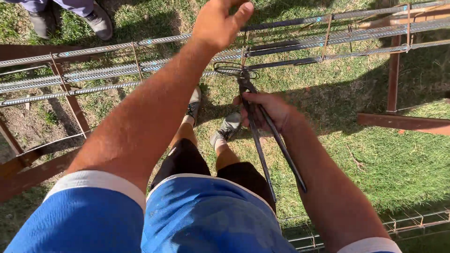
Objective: The person ties steel rebar rods together using wire and a manual rebar tying tool. They wrap the wire around the intersections of the rods and twist it to secure the structure.
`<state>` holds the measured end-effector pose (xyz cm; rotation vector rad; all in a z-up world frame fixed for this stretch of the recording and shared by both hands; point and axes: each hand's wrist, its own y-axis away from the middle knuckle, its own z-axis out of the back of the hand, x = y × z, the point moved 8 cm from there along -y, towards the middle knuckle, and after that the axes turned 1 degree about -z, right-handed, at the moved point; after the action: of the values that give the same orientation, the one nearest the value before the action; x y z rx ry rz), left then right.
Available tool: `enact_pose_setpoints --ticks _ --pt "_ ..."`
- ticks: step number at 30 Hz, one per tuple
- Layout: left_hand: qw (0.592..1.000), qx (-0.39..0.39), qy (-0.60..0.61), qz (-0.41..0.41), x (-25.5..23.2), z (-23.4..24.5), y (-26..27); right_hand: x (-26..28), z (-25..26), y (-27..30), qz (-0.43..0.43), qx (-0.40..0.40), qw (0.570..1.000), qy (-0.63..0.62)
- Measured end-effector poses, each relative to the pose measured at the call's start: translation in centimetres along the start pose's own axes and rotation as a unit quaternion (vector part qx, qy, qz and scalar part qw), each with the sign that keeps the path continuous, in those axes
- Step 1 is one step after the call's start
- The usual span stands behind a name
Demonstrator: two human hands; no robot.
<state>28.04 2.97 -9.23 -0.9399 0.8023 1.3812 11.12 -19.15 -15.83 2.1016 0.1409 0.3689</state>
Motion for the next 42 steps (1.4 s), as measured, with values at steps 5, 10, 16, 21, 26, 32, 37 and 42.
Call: enact_pose_setpoints --ticks 5,10,16,21,26,32,37,42 --pt "0.963 0.246 -0.084 0.064 6.1 -6.6 -2.7 -0.8 -0.9 0.3 0.016 0.026 0.997 -0.068" --pt "0.935 0.293 -0.139 0.144 8.9 -4.2 -1.7 -2.9 -4.0 -1.6 0.121 0.100 0.969 -0.190" --pt "0.937 0.297 -0.122 0.136 10.3 -4.1 -0.1 -5.7 -5.2 -3.1 0.070 0.185 0.928 -0.315" --pt "0.958 0.270 -0.039 0.085 10.6 -4.2 0.0 -4.6 -3.6 -1.8 0.043 0.294 0.909 -0.291" --pt "0.966 0.243 -0.034 0.087 8.3 -2.9 0.4 -4.9 -3.4 -1.9 0.066 0.220 0.945 -0.231" --pt "0.980 0.183 -0.080 -0.007 7.3 -2.5 0.5 -9.4 -3.2 -6.8 0.307 0.125 0.873 -0.359" --pt "0.979 0.177 -0.087 0.061 6.1 -1.7 0.9 -5.8 -6.3 -3.7 0.335 -0.004 0.908 -0.250" --pt "0.988 0.148 -0.032 -0.005 6.2 -1.1 0.5 -4.2 -8.7 -2.3 0.263 0.236 0.829 -0.434"
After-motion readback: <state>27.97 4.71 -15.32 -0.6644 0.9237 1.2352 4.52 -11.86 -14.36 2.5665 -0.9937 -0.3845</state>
